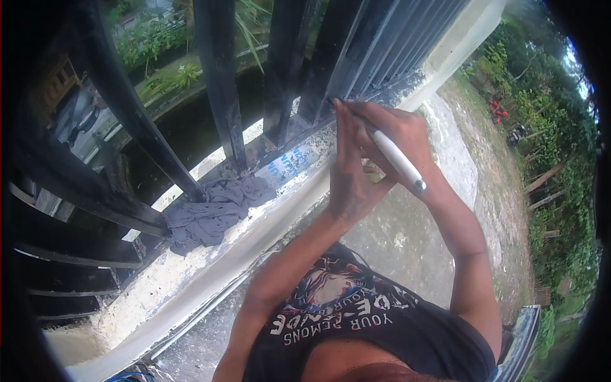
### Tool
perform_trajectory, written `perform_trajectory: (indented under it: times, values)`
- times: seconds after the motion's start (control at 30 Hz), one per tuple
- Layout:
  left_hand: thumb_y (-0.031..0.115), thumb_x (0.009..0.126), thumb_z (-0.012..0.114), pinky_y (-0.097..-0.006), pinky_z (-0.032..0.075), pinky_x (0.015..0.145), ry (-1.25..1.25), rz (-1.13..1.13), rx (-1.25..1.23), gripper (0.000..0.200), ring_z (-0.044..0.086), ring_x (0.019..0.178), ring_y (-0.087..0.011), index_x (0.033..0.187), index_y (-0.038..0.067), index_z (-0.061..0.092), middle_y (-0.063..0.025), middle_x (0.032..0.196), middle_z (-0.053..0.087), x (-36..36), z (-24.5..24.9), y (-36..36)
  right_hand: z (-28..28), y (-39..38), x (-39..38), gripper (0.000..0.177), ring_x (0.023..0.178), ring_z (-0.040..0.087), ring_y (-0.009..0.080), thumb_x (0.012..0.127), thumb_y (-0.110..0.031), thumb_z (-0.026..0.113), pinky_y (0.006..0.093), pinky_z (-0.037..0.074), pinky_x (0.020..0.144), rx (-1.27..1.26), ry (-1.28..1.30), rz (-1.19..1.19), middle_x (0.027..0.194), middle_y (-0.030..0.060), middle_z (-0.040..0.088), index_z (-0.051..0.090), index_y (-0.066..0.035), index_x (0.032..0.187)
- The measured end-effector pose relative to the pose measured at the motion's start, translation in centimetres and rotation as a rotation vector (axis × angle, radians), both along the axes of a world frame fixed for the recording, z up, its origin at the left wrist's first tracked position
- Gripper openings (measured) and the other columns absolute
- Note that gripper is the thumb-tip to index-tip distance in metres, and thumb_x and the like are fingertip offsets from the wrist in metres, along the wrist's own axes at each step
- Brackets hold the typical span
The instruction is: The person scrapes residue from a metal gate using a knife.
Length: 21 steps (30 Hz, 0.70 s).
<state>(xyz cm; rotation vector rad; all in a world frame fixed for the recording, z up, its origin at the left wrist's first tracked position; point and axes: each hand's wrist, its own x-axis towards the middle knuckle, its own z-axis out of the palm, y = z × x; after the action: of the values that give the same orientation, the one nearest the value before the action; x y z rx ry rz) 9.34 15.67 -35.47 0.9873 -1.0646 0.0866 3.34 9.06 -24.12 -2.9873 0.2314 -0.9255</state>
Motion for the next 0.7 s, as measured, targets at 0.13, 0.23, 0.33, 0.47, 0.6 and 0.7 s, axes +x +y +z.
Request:
perform_trajectory:
  times: [0.13, 0.23, 0.33, 0.47, 0.6, 0.7]
  values:
    - [0.017, 0.071, 0.093, -0.0366, 0.065, 0.087, 0.167, -0.143, 0.206, 0.135, 0.058, 0.130, -0.0430, 0.161, -0.009, -0.005, -0.0394, 0.165, 0.002, -1.0, 0.3, 0.6, -0.8, -1.1, -0.6, 0.030, 0.074, 0.077, 0.0315, 0.085, -0.021, 0.073, 0.0394, 0.062, 0.066, 0.067, 0.027, -0.022, 0.090, 0.0126, 0.077, 0.075, -0.006, 0.111]
    - [0.015, 0.072, 0.092, -0.0344, 0.066, 0.080, 0.131, -0.150, 0.158, 0.133, 0.062, 0.126, -0.0416, 0.161, -0.009, -0.005, -0.0393, 0.165, 0.001, -1.0, 0.5, 0.2, 0.6, -0.8, -0.6, 0.031, 0.073, 0.077, 0.0320, 0.086, -0.022, 0.073, 0.0388, 0.062, 0.064, 0.021, 0.020, 0.009, 0.089, 0.0136, 0.078, 0.074, -0.005, 0.112]
    - [0.015, 0.072, 0.091, -0.0335, 0.066, 0.075, 0.052, -0.097, 0.103, 0.131, 0.064, 0.123, -0.0406, 0.161, -0.009, -0.002, -0.0386, 0.166, 0.001, -0.6, 0.7, -0.1, 0.5, -1.2, -0.2, 0.029, 0.070, 0.077, 0.0303, 0.087, -0.023, 0.072, 0.0377, 0.062, 0.062, -0.017, -0.058, 0.037, 0.085, 0.0148, 0.077, 0.075, -0.006, 0.110]
    - [0.013, 0.072, 0.090, -0.0332, 0.066, 0.075, 0.073, -0.056, 0.135, 0.128, 0.066, 0.120, -0.0410, 0.161, -0.009, 0.002, -0.0379, 0.166, 0.001, -0.8, -0.6, -0.4, 0.8, -0.5, -0.1, 0.026, 0.070, 0.077, 0.0280, 0.092, -0.020, 0.067, 0.0365, 0.061, 0.062, 0.053, 0.105, -0.045, 0.082, 0.0144, 0.076, 0.075, -0.006, 0.112]
    - [0.014, 0.072, 0.090, -0.0336, 0.066, 0.078, 0.078, -0.120, 0.144, 0.127, 0.058, 0.130, -0.0447, 0.160, -0.011, 0.002, -0.0395, 0.165, 0.001, -0.3, 0.6, 0.2, 1.3, -0.1, 0.3, 0.026, 0.070, 0.077, 0.0280, 0.092, -0.022, 0.068, 0.0366, 0.061, 0.062, 0.089, 0.007, 0.007, 0.083, 0.0139, 0.076, 0.075, -0.007, 0.113]
    - [0.014, 0.071, 0.090, -0.0335, 0.065, 0.077, 0.069, -0.038, 0.113, 0.128, 0.059, 0.130, -0.0449, 0.161, -0.009, 0.002, -0.0386, 0.166, 0.002, -0.5, -0.8, -0.4, -0.7, -1.2, 0.1, 0.027, 0.071, 0.077, 0.0283, 0.091, -0.021, 0.069, 0.0364, 0.062, 0.062, 0.026, 0.050, -0.011, 0.085, 0.0130, 0.078, 0.075, -0.007, 0.113]
